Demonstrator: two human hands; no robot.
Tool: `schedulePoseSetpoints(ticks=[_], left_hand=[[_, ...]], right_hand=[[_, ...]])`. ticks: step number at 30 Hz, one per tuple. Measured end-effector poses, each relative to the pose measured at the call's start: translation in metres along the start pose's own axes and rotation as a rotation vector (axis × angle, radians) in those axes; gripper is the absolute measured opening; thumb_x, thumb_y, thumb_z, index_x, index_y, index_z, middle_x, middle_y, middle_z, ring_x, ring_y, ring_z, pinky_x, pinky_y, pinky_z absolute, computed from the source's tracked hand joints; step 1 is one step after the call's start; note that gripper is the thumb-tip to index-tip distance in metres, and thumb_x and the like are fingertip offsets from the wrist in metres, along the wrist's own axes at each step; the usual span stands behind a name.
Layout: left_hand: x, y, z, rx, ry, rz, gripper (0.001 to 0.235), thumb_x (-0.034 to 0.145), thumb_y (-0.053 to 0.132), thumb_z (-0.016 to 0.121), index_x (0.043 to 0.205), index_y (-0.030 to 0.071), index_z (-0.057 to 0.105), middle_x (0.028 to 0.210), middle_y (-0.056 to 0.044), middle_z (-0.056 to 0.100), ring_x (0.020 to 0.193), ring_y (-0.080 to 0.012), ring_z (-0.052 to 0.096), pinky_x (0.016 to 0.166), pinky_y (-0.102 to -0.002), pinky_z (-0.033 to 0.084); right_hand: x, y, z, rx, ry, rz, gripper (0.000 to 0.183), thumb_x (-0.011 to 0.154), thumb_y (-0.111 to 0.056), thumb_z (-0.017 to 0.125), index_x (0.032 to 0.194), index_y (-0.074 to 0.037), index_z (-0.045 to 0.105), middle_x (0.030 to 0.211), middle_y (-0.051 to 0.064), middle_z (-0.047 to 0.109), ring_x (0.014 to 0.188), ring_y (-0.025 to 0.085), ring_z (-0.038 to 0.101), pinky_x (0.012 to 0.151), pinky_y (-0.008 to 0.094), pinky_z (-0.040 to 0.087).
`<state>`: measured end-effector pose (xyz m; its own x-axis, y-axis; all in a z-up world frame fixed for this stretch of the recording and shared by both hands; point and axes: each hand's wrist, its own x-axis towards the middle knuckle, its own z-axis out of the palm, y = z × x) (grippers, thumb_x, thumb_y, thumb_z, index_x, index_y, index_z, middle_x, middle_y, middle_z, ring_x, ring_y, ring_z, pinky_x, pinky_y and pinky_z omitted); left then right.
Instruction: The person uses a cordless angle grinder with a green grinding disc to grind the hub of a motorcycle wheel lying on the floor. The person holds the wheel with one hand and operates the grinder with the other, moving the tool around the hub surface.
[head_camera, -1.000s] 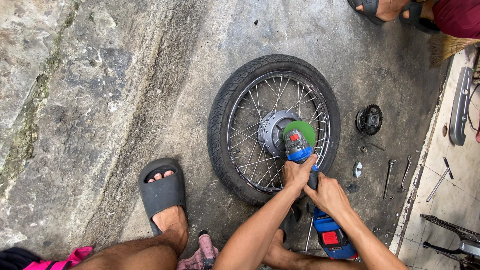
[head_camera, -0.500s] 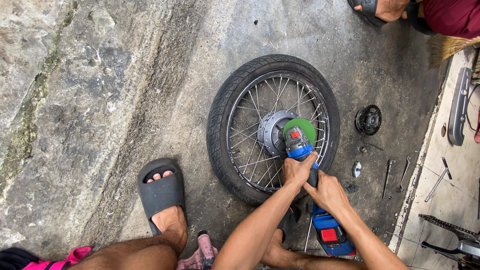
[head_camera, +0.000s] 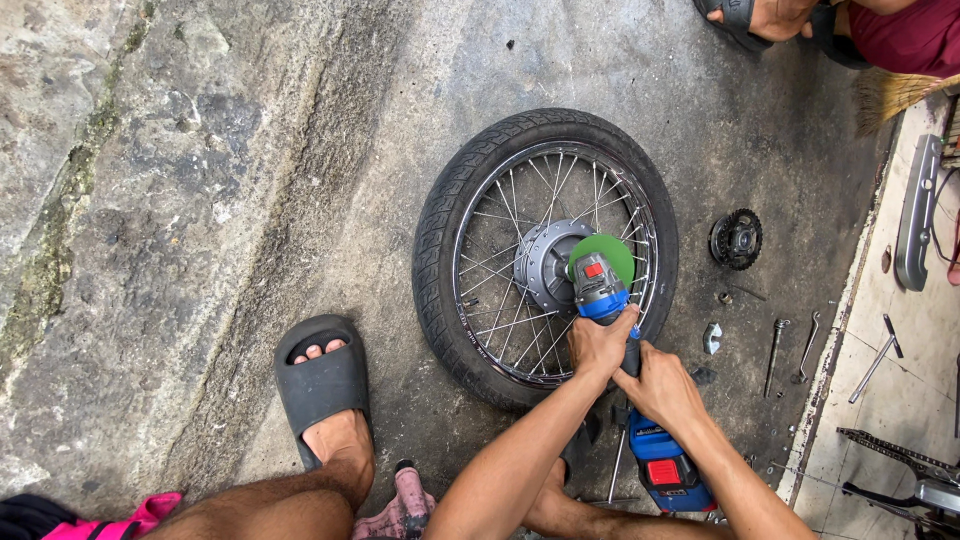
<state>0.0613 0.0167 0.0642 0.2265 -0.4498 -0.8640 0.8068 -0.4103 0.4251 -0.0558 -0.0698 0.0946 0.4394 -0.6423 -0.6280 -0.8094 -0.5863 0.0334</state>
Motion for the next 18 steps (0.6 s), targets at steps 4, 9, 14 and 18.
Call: schedulePoseSetpoints(ticks=[4, 9, 14, 18], left_hand=[[0.004, -0.012, 0.002, -0.054, 0.03, -0.018, 0.076, 0.073, 0.058, 0.076, 0.116, -0.004, 0.071, 0.121, -0.024, 0.071, 0.123, -0.037, 0.064, 0.094, -0.049, 0.052], [0.006, -0.018, 0.007, -0.089, 0.057, -0.008, 0.077, 0.072, 0.057, 0.077, 0.115, -0.006, 0.071, 0.12, -0.026, 0.071, 0.123, -0.0384, 0.063, 0.095, -0.05, 0.051], [0.006, -0.02, 0.008, -0.1, 0.054, 0.012, 0.076, 0.073, 0.056, 0.077, 0.114, -0.007, 0.071, 0.119, -0.027, 0.07, 0.122, -0.04, 0.063, 0.093, -0.052, 0.05], [0.008, -0.02, 0.01, -0.077, 0.041, 0.017, 0.078, 0.072, 0.06, 0.077, 0.114, -0.006, 0.071, 0.118, -0.025, 0.071, 0.121, -0.0391, 0.064, 0.095, -0.051, 0.051]], right_hand=[[0.002, 0.008, 0.009, -0.035, -0.012, -0.02, 0.049, 0.081, -0.042, 0.067, 0.103, 0.002, 0.068, 0.086, 0.025, 0.074, 0.088, 0.041, 0.076, 0.068, 0.051, 0.057], [-0.001, 0.008, 0.01, -0.096, -0.035, -0.014, 0.059, 0.082, -0.05, 0.066, 0.111, 0.002, 0.067, 0.09, 0.025, 0.075, 0.091, 0.041, 0.076, 0.074, 0.053, 0.059], [-0.004, 0.004, 0.008, -0.097, -0.028, -0.014, 0.061, 0.084, -0.051, 0.065, 0.111, 0.004, 0.067, 0.09, 0.026, 0.075, 0.091, 0.042, 0.076, 0.074, 0.053, 0.059], [-0.003, 0.005, 0.009, -0.095, -0.016, -0.02, 0.06, 0.085, -0.05, 0.065, 0.112, 0.004, 0.067, 0.09, 0.026, 0.074, 0.091, 0.043, 0.076, 0.073, 0.053, 0.059]])
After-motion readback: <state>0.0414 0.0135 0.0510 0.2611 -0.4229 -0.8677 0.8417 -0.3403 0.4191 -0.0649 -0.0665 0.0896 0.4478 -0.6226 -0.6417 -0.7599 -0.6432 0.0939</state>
